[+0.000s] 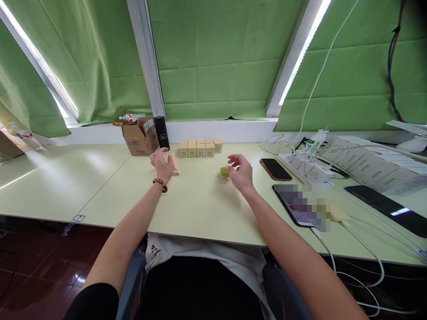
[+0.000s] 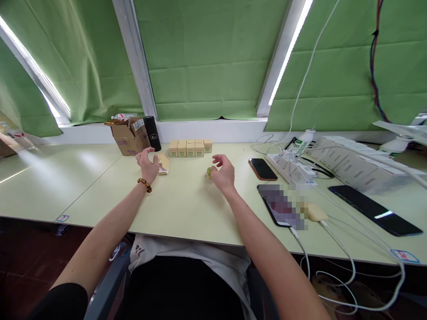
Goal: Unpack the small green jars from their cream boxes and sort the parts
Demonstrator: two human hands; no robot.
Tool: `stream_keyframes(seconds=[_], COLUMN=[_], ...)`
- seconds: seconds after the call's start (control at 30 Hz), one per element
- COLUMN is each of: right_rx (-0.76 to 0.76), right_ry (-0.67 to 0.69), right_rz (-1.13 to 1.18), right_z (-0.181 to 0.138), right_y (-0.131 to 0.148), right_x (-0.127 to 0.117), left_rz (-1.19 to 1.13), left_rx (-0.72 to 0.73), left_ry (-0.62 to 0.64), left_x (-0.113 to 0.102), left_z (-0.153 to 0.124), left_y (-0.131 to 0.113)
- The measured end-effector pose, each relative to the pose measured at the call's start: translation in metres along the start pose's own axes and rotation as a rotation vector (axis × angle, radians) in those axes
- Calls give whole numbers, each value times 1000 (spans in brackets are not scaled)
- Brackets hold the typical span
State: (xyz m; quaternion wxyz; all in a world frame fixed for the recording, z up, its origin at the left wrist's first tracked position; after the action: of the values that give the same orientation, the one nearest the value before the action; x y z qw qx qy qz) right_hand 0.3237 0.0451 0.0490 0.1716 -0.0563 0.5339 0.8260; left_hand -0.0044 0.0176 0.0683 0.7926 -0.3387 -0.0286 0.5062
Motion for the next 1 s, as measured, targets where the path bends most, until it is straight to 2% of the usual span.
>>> stream_keyframes(seconds=[0.07,0.17,0.27,0.37,0.47,0.6,0.73,1.0], right_rx=[42,113,148,132,100,47,14,-27], right_ry=[26,138,225,237,273,365,423,467], right_rz=[-104,-236,-312,-292,-207,-27,2,18], right_z=[7,11,9,6,2,-9,-19,-19], right_y=[-11,-29,-41,-47,-46,-40,-33,-32], right_x=[-3,5,15,21,30,48,59,58], left_rz=[-44,-84,-115,-142,-177,-221,-235,-220], left_rx=[118,271,372,423,415,334,296,260], left_ry=[41,132,286,475,619,698,788,851], left_x=[4,12,24,37,48,52,50,56], left_z=[-1,-6,-16,-31,-44,-54,-61,-76], left_y=[-16,-39,-54,-61,-61,-55,-48,-42])
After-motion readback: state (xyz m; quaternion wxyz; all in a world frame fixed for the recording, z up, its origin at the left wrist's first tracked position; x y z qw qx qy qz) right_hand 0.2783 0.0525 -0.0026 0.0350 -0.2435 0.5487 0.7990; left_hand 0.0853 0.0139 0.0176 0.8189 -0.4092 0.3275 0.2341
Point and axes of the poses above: each hand's wrist, its own z-axis towards the middle knuckle, its own x-axis out of the palm, y = z × x, the point moved 4 cm from there along z, towards the middle knuckle, and after that the axes turned 4 degrees about x, right-handed, at the moved point
